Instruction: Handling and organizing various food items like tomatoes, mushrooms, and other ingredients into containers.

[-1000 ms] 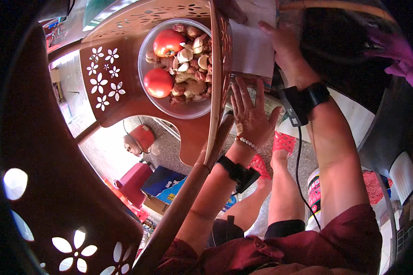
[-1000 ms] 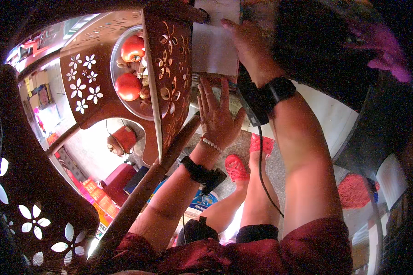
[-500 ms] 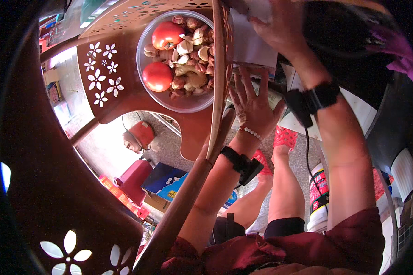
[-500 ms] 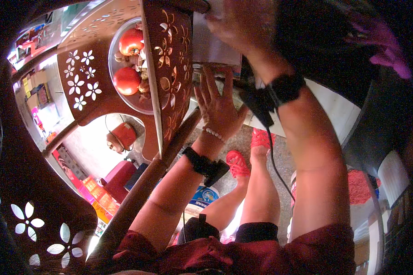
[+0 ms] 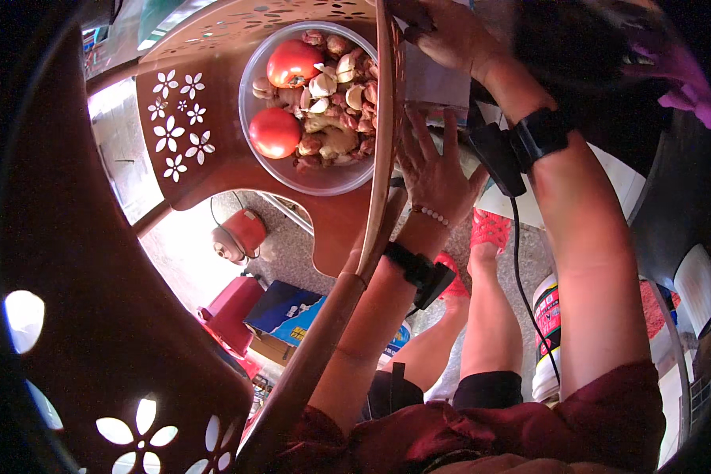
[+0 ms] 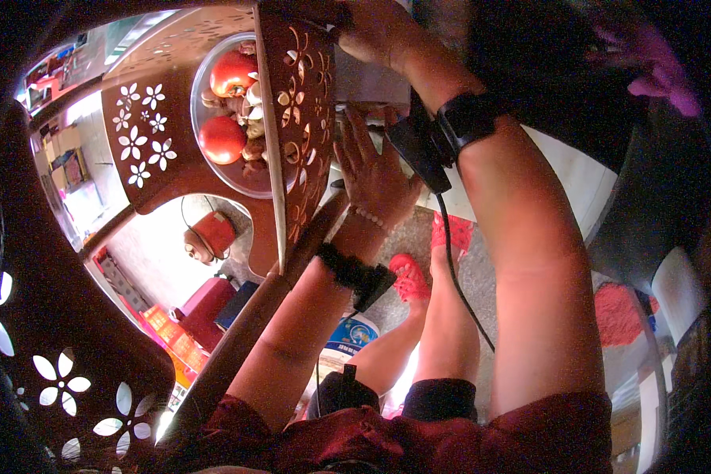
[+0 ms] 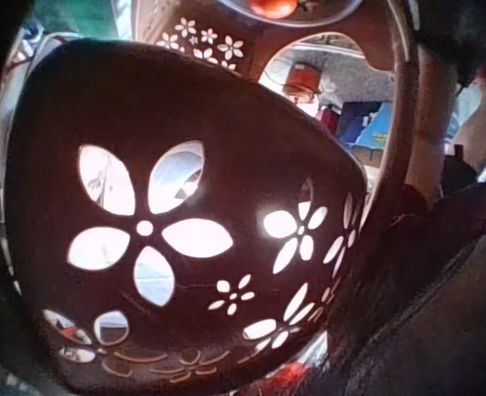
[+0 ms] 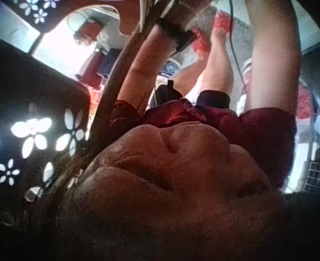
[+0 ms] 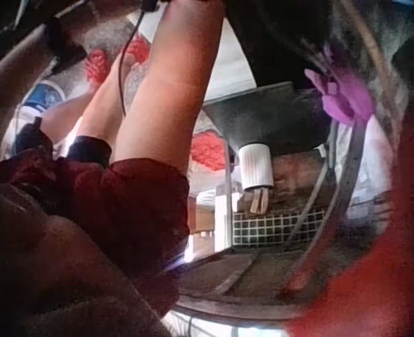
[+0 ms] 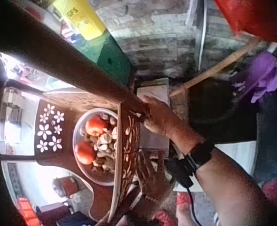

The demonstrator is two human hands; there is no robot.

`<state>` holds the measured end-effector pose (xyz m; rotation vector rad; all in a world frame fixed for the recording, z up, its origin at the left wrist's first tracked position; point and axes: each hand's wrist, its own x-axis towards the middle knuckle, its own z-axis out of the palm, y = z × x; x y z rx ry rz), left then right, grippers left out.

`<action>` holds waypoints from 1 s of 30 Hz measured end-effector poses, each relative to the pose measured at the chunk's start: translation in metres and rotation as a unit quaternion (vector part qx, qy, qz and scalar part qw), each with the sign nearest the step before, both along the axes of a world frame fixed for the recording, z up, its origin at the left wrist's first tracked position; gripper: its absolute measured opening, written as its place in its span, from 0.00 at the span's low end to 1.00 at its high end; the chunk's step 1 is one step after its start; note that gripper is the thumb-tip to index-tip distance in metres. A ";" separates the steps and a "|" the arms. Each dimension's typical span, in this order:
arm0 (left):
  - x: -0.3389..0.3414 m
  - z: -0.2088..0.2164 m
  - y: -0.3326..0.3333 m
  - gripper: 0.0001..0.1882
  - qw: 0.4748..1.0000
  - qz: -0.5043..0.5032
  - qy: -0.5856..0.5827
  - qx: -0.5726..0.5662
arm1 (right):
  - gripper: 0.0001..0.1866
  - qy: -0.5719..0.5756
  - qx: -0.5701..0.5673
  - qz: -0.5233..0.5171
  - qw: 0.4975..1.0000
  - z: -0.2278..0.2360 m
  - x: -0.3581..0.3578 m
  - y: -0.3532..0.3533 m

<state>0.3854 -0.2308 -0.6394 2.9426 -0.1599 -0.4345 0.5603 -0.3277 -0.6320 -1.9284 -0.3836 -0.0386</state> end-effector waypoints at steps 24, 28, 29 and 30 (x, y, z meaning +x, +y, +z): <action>-0.007 -0.019 0.010 0.44 0.996 0.054 -0.060 -0.035 | 0.21 0.061 -0.069 -0.071 0.993 -0.032 -0.025 0.011; -0.077 0.017 0.053 0.29 0.953 -0.003 0.088 -0.291 | 0.19 0.074 -0.063 -0.070 0.993 -0.014 -0.025 0.016; -0.097 0.024 0.065 0.26 0.916 0.087 0.211 -0.331 | 0.19 0.027 -0.062 -0.071 0.995 -0.018 -0.026 0.010; -0.111 0.032 0.076 0.22 0.855 0.177 0.330 -0.358 | 0.19 0.031 -0.063 -0.073 0.995 -0.019 -0.028 0.008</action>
